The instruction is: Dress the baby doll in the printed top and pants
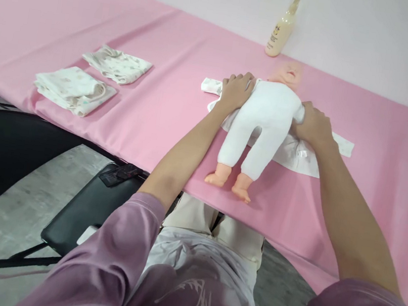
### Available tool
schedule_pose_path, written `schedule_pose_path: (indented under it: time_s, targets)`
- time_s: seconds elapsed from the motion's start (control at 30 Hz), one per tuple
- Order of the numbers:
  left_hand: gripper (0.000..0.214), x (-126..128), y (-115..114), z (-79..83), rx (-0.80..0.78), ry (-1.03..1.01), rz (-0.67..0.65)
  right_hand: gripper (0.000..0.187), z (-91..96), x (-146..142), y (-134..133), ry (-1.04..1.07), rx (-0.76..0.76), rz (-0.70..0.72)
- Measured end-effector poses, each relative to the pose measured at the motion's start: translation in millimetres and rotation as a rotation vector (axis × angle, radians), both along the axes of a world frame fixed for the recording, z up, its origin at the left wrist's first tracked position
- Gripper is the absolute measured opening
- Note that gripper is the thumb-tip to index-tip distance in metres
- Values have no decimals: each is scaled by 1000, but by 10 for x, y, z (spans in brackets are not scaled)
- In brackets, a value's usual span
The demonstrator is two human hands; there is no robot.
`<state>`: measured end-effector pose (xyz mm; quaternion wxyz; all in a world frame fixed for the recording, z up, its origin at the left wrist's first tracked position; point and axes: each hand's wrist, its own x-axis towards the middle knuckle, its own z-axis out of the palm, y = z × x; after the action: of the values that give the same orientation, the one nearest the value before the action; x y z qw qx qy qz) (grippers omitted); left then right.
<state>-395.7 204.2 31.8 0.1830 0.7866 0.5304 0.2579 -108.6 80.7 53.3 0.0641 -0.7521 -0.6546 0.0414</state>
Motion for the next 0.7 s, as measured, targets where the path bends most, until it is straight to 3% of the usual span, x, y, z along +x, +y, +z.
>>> schedule_pose_path:
  time_s: [0.17, 0.3, 0.4, 0.5, 0.57, 0.63, 0.7]
  targets:
    - [59, 0, -49, -48, 52, 85, 27, 84, -42, 76, -134, 187, 84, -105]
    - [57, -18, -75, -8, 41, 112, 44, 84, -119, 228, -310, 329, 156, -73]
    - [48, -1, -111, 144, 24, 39, 83, 92, -248, 341, -428, 355, 278, -36]
    - [37, 162, -239, 413, 117, -43, 144, 95, -401, 409, -499, 347, 344, -77]
    - [32, 388, -387, 594, 207, -29, 50, 89, -479, 425, -517, 344, 343, -115]
    - [28, 690, -552, 710, 270, 29, -183, 82, -525, 426, -521, 328, 336, -135]
    - [30, 1020, -690, 722, 275, 135, -409, 77, -545, 422, -519, 306, 349, -141]
